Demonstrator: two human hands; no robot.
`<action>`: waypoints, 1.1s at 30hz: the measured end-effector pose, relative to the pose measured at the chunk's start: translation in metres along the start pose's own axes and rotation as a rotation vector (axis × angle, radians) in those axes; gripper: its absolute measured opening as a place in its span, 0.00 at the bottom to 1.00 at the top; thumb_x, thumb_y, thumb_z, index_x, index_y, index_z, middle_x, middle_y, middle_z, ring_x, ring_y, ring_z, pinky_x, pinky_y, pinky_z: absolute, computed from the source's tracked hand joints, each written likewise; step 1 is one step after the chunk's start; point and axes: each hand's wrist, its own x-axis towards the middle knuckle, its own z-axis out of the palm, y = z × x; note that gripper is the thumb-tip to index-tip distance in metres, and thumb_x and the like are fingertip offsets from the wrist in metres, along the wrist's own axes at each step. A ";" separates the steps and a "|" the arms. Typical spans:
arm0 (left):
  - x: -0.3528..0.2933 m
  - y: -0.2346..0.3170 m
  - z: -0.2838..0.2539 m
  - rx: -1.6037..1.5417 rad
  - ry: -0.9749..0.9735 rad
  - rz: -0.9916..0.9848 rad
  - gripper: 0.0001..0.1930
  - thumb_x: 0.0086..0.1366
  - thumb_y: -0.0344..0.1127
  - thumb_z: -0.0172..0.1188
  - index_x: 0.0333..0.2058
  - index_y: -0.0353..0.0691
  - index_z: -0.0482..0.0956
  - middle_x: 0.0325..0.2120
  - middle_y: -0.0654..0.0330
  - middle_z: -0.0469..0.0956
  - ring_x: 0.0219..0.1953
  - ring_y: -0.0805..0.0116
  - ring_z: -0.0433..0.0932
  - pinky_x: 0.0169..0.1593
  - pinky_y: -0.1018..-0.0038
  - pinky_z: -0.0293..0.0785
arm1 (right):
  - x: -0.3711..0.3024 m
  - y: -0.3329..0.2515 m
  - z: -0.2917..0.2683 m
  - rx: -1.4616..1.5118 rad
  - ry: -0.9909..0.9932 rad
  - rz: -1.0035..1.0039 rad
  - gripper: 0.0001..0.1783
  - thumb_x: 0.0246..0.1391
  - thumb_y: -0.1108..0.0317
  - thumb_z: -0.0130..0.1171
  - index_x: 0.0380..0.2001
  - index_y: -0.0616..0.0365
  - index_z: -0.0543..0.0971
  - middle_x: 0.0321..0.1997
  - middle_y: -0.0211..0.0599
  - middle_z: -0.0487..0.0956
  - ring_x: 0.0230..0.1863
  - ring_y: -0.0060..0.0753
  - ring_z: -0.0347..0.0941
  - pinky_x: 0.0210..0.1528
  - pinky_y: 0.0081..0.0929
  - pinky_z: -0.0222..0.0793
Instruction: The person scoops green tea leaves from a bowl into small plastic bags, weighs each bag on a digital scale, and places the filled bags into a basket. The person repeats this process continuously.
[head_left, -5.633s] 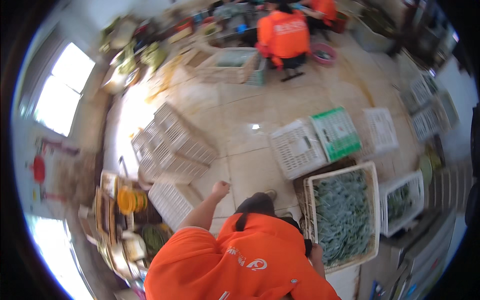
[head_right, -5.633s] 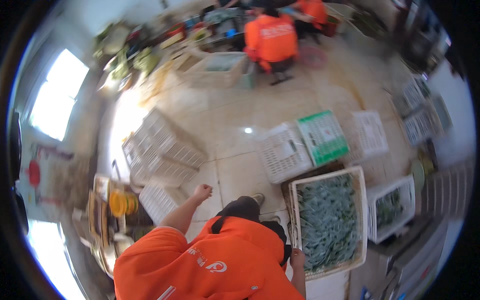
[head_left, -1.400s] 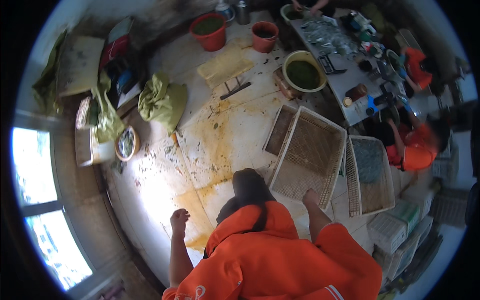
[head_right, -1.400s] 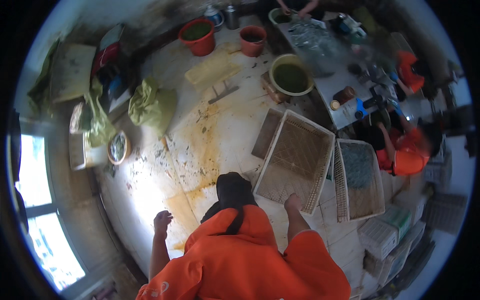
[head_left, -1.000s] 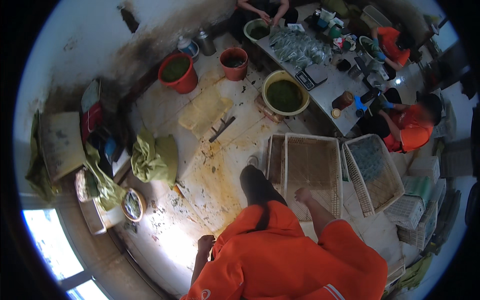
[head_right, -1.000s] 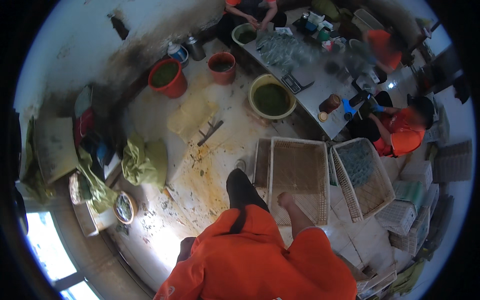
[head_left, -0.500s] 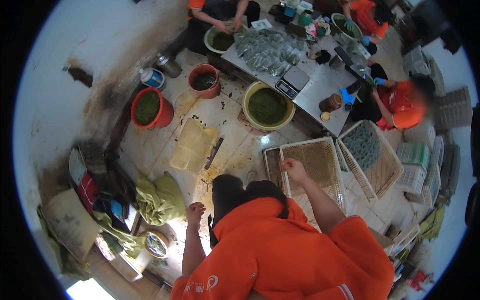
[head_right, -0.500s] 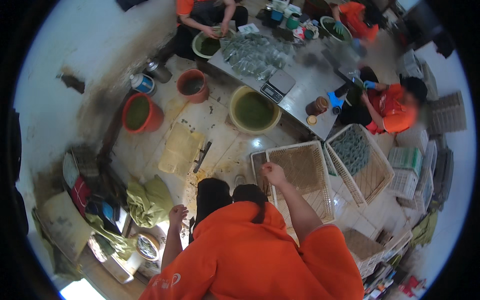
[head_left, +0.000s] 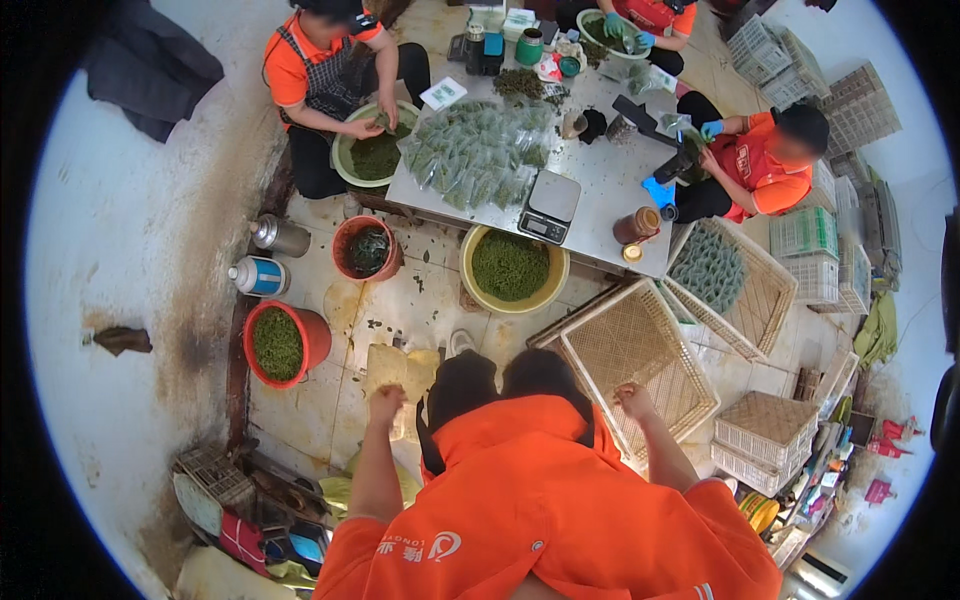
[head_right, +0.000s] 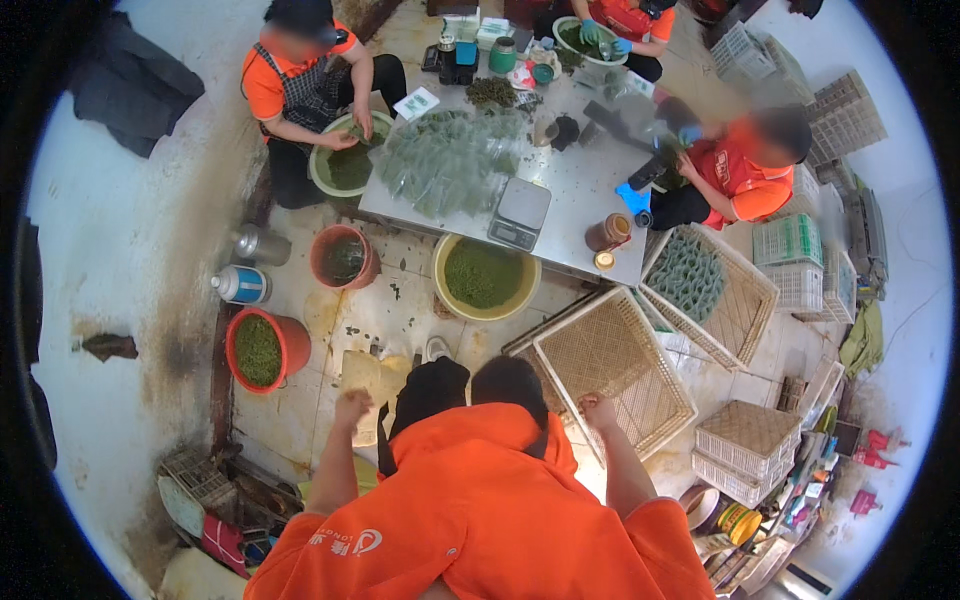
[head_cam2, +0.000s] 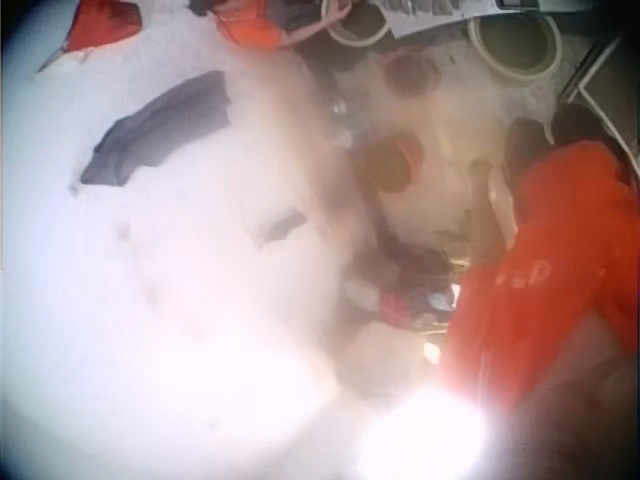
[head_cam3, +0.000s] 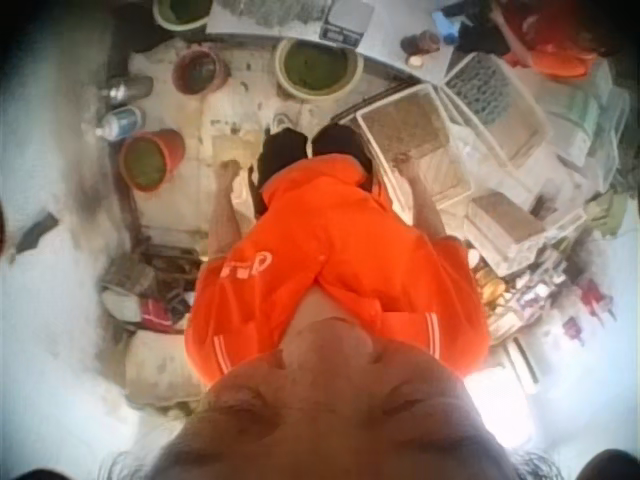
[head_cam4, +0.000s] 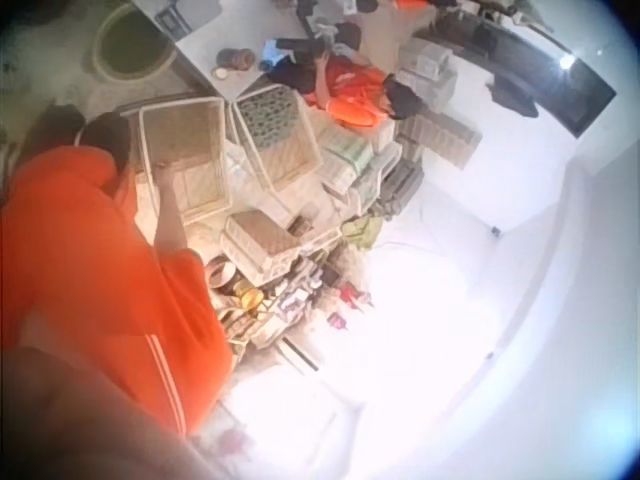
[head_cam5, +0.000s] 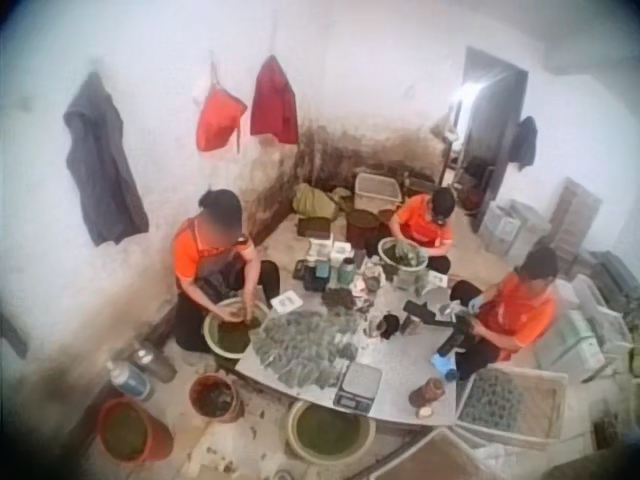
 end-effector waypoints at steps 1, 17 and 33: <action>0.024 0.018 -0.007 0.030 -0.012 -0.004 0.10 0.68 0.34 0.61 0.44 0.35 0.81 0.33 0.58 0.84 0.32 0.70 0.84 0.32 0.77 0.76 | -0.008 -0.010 0.006 0.071 0.004 -0.015 0.11 0.65 0.70 0.60 0.42 0.70 0.81 0.37 0.44 0.86 0.36 0.33 0.84 0.40 0.30 0.82; 0.088 0.102 0.106 0.256 -0.129 -0.162 0.10 0.67 0.34 0.61 0.42 0.35 0.82 0.33 0.58 0.84 0.31 0.68 0.84 0.32 0.74 0.77 | 0.019 -0.082 -0.006 0.013 -0.074 0.214 0.10 0.64 0.69 0.63 0.41 0.66 0.83 0.37 0.40 0.87 0.40 0.30 0.84 0.44 0.29 0.81; 0.181 -0.101 0.141 0.797 -0.109 -0.380 0.16 0.69 0.41 0.59 0.45 0.35 0.84 0.33 0.52 0.86 0.38 0.55 0.85 0.45 0.62 0.80 | 0.232 -0.148 0.026 -0.485 -0.130 0.128 0.65 0.39 0.45 0.81 0.74 0.55 0.55 0.71 0.60 0.62 0.70 0.63 0.61 0.69 0.53 0.64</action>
